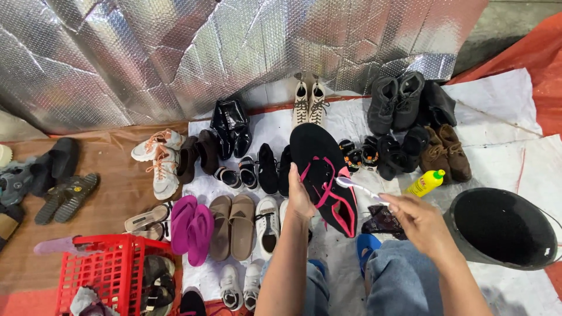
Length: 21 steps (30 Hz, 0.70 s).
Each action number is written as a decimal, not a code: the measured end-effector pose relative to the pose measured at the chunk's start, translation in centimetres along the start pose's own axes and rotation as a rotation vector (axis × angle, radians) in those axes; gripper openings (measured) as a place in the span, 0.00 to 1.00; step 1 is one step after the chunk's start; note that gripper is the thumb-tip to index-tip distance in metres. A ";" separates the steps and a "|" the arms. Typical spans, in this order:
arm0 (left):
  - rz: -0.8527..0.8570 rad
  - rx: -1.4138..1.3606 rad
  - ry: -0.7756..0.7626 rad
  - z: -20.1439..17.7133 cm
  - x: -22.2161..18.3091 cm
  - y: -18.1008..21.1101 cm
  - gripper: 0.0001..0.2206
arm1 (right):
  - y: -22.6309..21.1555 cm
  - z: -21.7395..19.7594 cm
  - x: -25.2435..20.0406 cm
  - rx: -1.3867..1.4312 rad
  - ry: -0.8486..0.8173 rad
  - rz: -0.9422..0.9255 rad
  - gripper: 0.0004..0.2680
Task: Cleaning a pair of sneakers using a toothbrush and water, then wiping with a cloth.
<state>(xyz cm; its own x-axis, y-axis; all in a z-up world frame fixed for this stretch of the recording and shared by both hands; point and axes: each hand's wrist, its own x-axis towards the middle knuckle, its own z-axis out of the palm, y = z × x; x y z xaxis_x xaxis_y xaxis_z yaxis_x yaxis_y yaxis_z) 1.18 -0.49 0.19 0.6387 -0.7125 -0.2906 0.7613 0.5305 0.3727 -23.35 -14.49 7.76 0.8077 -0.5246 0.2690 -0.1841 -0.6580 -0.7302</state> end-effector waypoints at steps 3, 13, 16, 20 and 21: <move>0.014 0.002 -0.058 -1.5 1.3 -0.8 0.33 | 0.7 0.5 0.7 -0.058 0.089 -0.031 0.13; 0.047 -0.006 -0.135 -1.4 0.3 -1.8 0.31 | -4.5 4.5 4.8 -0.112 0.272 -0.287 0.17; 0.069 0.002 -0.153 -2.1 1.0 -1.6 0.28 | -5.4 4.3 4.2 -0.275 0.260 -0.313 0.13; 0.045 0.005 -0.136 -3.5 2.2 -1.9 0.31 | -7.4 1.6 2.8 -0.270 0.108 -0.304 0.14; 0.039 0.039 -0.152 -4.1 2.7 -2.5 0.30 | -7.7 0.7 2.7 -0.251 0.111 -0.278 0.14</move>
<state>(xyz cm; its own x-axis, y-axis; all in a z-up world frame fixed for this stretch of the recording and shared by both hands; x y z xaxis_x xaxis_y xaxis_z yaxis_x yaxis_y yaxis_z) 1.48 -1.89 -5.14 0.6416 -0.7543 -0.1395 0.7292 0.5432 0.4162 -19.35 -10.44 13.71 0.7830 -0.3537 0.5117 -0.1090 -0.8879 -0.4470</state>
